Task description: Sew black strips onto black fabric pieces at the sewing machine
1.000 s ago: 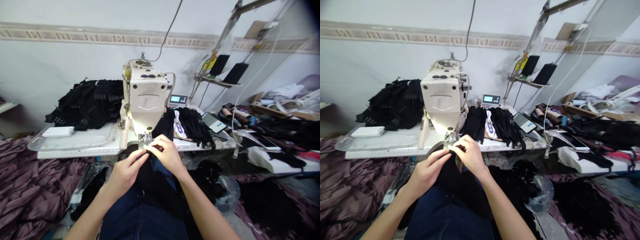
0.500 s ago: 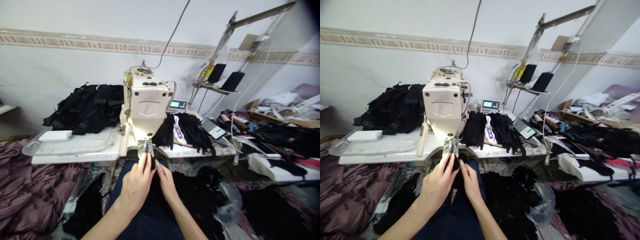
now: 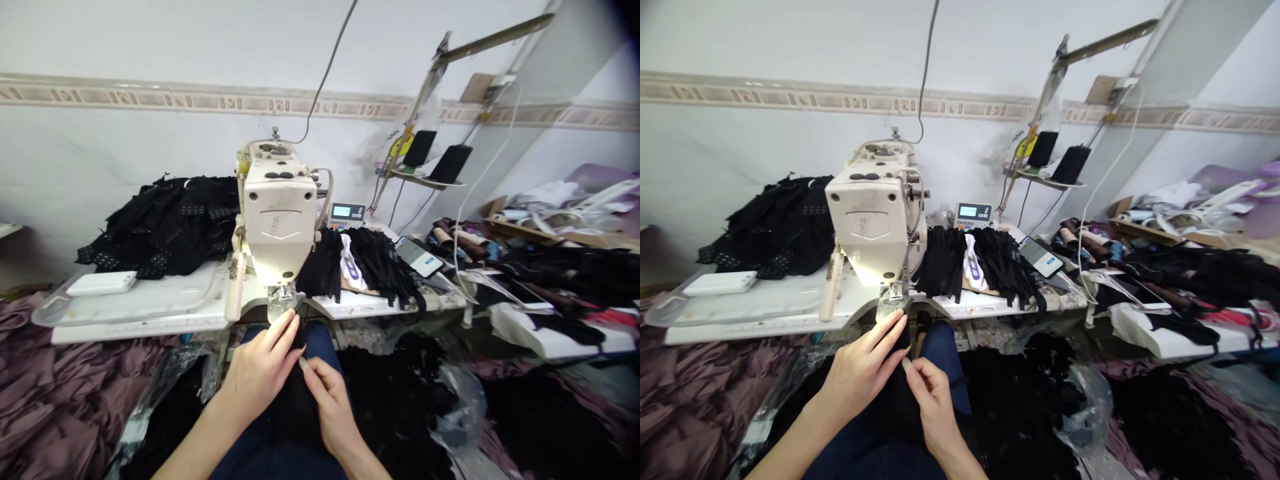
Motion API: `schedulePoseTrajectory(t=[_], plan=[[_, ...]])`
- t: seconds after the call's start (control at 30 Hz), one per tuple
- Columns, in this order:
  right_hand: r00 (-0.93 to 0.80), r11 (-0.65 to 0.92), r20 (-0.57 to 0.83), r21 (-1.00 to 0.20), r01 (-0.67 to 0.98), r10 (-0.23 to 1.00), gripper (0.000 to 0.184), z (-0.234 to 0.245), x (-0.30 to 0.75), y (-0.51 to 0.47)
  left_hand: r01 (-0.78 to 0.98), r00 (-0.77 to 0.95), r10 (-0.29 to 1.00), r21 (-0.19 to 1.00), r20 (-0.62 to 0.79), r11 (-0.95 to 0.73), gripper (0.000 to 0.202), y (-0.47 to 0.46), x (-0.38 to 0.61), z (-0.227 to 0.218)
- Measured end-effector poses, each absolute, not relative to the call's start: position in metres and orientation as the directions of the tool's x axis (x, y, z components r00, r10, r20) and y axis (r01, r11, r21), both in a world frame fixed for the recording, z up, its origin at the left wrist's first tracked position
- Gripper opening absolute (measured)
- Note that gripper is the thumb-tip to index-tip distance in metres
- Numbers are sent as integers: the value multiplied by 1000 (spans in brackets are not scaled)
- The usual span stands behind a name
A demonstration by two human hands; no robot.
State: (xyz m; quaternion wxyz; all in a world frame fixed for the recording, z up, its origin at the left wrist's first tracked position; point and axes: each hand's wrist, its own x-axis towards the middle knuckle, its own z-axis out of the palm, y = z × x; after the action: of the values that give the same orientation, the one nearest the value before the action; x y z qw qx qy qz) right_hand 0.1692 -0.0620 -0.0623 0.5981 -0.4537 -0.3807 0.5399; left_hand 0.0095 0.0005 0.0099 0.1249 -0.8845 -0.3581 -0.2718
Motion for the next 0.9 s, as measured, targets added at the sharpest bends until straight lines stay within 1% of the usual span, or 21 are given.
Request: schedulePoseTrajectory(t=[0.07,0.13,0.23,0.3,0.37,0.4,0.47,0.57,0.63,0.73,0.83,0.9], plan=[[170,-3,-77,-918,-396,982,47,-58,165,-62,751,553,594,-41,585,-659,45,-2,15,9],[204,9,-92,-896,-445,975,44,-52,162,-58,816,484,632,-50,605,-576,44,-5,23,6],[243,49,-59,-909,-414,968,39,-51,160,-48,876,402,676,-44,618,-481,43,-9,31,0],[257,56,-50,-920,-389,965,39,-59,160,-43,876,391,680,-26,620,-481,44,-10,32,-4],[244,37,-53,-936,-351,968,44,-71,162,-41,857,400,667,1,629,-515,47,-9,27,-6],[232,31,-44,-950,-310,972,47,-77,166,-39,840,411,655,15,634,-542,49,-7,23,-6],[203,43,8,-985,-169,979,50,-86,178,-33,787,449,623,47,640,-615,51,-3,12,-6],[206,115,120,-993,33,971,45,-84,209,-11,679,502,551,91,667,-729,51,1,-6,-6],[253,142,166,-984,112,953,42,-75,235,14,639,474,491,98,731,-763,51,-2,-16,-7],[300,117,194,-959,257,934,46,-54,273,64,601,426,426,102,798,-793,49,-15,-23,-13],[314,99,210,-937,335,926,40,-33,299,121,533,496,369,60,785,-844,33,-30,-21,-24],[324,78,221,-912,403,920,31,-20,310,156,502,561,327,1,760,-865,29,-37,-17,-36]])
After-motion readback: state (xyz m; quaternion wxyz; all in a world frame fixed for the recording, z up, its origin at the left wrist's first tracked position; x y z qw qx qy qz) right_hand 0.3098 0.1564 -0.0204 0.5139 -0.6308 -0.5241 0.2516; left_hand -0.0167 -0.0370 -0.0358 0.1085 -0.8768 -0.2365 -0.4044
